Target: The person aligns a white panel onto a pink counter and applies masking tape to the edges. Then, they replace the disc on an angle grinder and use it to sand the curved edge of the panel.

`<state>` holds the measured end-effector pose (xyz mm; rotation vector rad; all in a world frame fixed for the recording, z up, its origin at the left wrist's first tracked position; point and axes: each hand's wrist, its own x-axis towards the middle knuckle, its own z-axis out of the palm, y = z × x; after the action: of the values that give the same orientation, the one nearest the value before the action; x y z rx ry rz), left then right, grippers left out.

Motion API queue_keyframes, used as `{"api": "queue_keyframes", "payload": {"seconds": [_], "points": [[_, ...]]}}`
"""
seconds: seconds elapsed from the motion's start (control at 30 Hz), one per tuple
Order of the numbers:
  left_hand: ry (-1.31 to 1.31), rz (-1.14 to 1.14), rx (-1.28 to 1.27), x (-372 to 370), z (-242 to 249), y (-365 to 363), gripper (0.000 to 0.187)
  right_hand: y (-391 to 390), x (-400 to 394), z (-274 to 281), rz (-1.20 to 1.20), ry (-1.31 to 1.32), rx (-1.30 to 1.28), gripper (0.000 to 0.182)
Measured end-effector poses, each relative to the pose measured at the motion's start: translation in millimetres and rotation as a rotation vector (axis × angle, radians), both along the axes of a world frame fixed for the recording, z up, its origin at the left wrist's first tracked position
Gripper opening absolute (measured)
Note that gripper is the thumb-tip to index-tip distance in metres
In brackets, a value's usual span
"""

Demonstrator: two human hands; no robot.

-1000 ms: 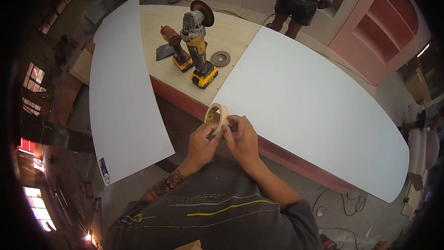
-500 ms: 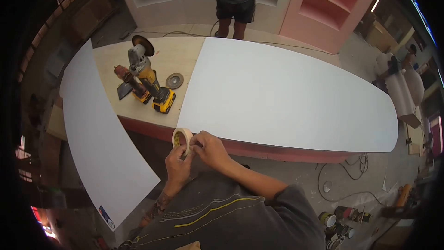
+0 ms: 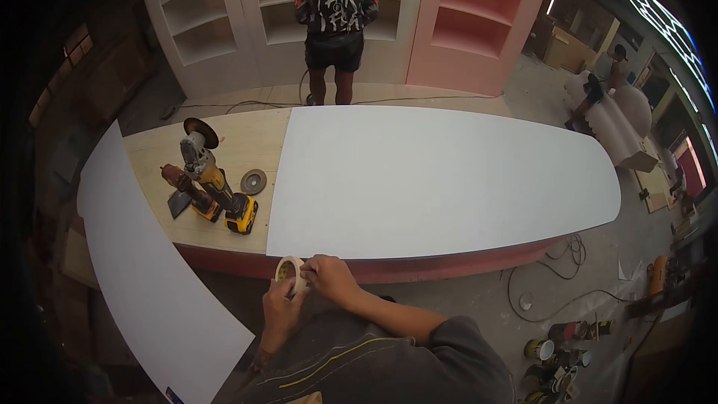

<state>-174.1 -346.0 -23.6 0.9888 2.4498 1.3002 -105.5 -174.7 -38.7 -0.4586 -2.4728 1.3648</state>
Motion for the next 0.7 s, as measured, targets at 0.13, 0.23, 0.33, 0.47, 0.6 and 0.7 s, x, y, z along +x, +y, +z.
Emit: {"api": "queue_keyframes", "payload": {"seconds": [0.13, 0.23, 0.33, 0.47, 0.6, 0.7], "points": [[0.012, -0.021, -0.076, -1, -6, -4, 0.026, -1, 2, 0, 0.006, -0.024, 0.042, 0.021], [0.098, -0.056, -0.041, -2, -19, -8, 0.027, 0, 2, 4, -0.002, -0.084, 0.004, 0.022], [0.154, -0.058, -0.058, -2, -17, -7, 0.028, 0, 0, -1, -0.018, -0.103, -0.031, 0.024], [0.142, -0.158, -0.046, -2, -6, -6, 0.037, -1, -2, -1, -0.073, -0.057, -0.005, 0.023], [-0.072, -0.216, 0.016, -5, -6, -20, 0.043, 14, -7, 6, -0.074, -0.040, -0.054, 0.017], [-0.187, -0.173, 0.043, -4, 5, -23, 0.038, 16, -9, 3, 0.005, 0.014, 0.010, 0.015]]}}
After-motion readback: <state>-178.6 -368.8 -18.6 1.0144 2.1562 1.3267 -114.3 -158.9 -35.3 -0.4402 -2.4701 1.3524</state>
